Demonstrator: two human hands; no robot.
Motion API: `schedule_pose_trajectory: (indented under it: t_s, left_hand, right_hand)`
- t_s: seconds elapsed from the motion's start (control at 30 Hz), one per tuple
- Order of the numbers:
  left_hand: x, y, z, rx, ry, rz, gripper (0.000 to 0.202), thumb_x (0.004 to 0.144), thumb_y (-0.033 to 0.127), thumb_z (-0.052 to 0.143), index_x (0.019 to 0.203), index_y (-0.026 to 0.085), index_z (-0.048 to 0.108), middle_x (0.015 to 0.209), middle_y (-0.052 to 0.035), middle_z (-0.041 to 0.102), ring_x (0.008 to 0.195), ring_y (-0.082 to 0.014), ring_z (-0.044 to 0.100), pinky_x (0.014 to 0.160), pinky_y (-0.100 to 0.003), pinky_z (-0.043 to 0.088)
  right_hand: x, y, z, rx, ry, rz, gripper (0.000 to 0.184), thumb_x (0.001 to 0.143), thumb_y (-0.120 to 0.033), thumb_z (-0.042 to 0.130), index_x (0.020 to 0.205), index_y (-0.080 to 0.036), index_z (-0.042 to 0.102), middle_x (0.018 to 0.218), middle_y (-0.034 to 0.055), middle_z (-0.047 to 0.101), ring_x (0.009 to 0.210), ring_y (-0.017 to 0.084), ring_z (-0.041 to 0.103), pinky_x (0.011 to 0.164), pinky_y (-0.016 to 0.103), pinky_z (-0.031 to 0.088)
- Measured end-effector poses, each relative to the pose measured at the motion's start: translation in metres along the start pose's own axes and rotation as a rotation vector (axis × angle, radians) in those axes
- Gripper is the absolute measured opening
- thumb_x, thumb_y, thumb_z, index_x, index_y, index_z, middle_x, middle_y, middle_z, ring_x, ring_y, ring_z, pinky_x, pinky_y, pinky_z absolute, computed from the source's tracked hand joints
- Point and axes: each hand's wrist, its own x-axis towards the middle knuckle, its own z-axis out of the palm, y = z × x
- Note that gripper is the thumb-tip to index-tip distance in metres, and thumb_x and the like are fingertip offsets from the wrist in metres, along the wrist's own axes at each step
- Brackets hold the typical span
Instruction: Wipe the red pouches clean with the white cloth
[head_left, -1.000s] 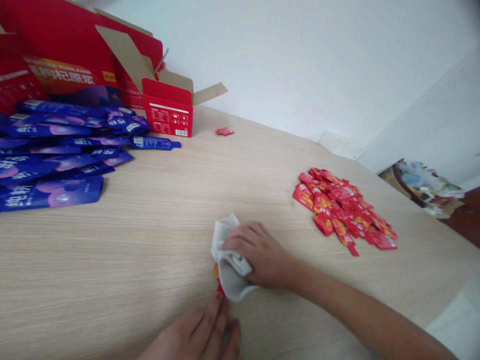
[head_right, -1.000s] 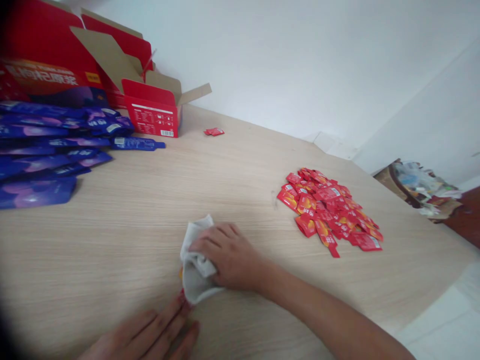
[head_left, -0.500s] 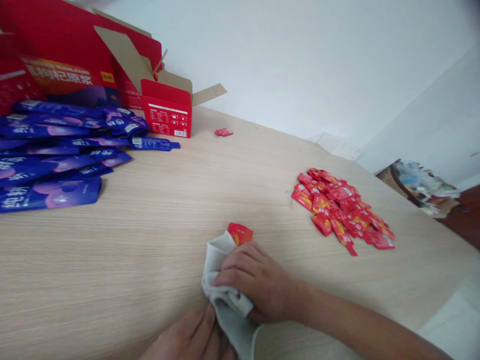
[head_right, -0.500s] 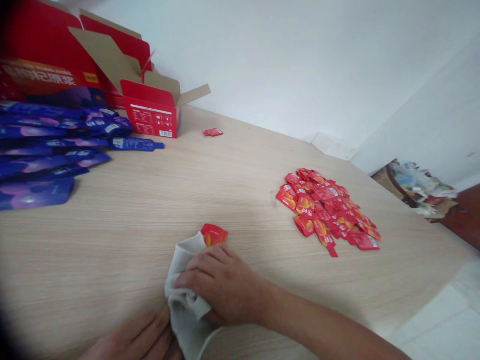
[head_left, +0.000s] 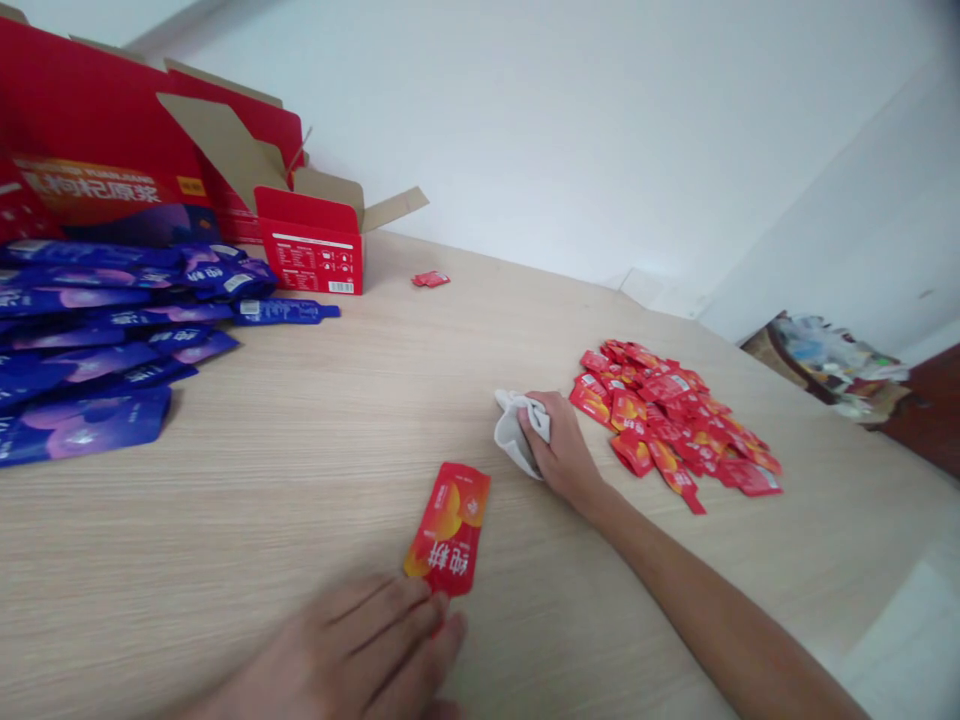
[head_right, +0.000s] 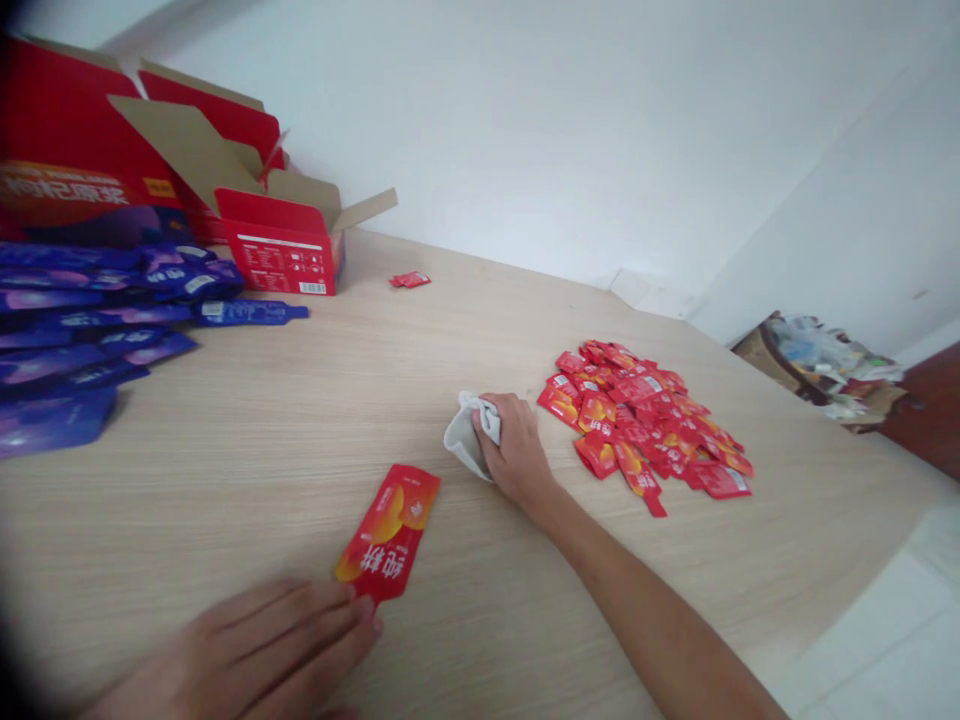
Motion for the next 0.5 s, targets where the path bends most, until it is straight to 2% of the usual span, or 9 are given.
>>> schedule_pose_trajectory:
  t_s: [0.1, 0.17, 0.23, 0.4, 0.5]
  left_hand:
    - [0.017, -0.008, -0.006, -0.007, -0.034, -0.03, 0.03, 0.114, 0.03, 0.041, 0.116, 0.021, 0.07, 0.103, 0.0038, 0.079, 0.093, -0.0146, 0.071, 0.092, -0.029, 0.051]
    - [0.021, -0.013, -0.004, 0.04, -0.146, -0.097, 0.031, 0.112, 0.037, 0.045, 0.125, 0.019, 0.065, 0.108, -0.0026, 0.076, 0.092, -0.0204, 0.071, 0.085, -0.035, 0.056]
    - [0.021, -0.016, 0.003, 0.073, -0.27, -0.185, 0.042, 0.107, 0.047, 0.053, 0.132, 0.015, 0.06, 0.114, -0.0098, 0.072, 0.095, -0.0255, 0.069, 0.081, -0.04, 0.06]
    - [0.028, -0.019, 0.023, 0.134, -0.439, -0.298, 0.071, 0.096, 0.065, 0.062, 0.133, 0.005, 0.059, 0.124, -0.0228, 0.067, 0.109, -0.0382, 0.067, 0.09, -0.059, 0.06]
    - [0.044, -0.018, 0.022, 0.131, -0.584, -0.419, 0.072, 0.095, 0.065, 0.062, 0.132, 0.003, 0.061, 0.126, -0.0261, 0.066, 0.113, -0.0409, 0.067, 0.094, -0.062, 0.057]
  right_hand:
    - [-0.002, 0.002, 0.006, 0.061, 0.044, 0.051, 0.028, 0.108, -0.042, 0.045, 0.123, -0.023, 0.058, 0.114, 0.0106, 0.065, 0.108, 0.027, 0.06, 0.099, 0.046, 0.048]
    - [0.0, 0.004, 0.01, 0.089, 0.065, 0.065, 0.028, 0.108, -0.042, 0.045, 0.122, -0.022, 0.059, 0.113, 0.0104, 0.066, 0.108, 0.027, 0.06, 0.099, 0.046, 0.049]
    - [0.003, 0.006, 0.012, 0.112, 0.073, 0.068, 0.028, 0.108, -0.042, 0.046, 0.121, -0.022, 0.059, 0.113, 0.0102, 0.066, 0.107, 0.026, 0.06, 0.099, 0.046, 0.049]
    - [0.004, 0.009, 0.012, 0.156, 0.106, 0.097, 0.027, 0.108, -0.042, 0.045, 0.12, -0.023, 0.06, 0.113, 0.0106, 0.067, 0.109, 0.026, 0.061, 0.101, 0.046, 0.049]
    - [0.004, 0.011, 0.013, 0.166, 0.118, 0.104, 0.026, 0.108, -0.04, 0.046, 0.12, -0.021, 0.06, 0.114, 0.0113, 0.068, 0.109, 0.026, 0.062, 0.101, 0.045, 0.049]
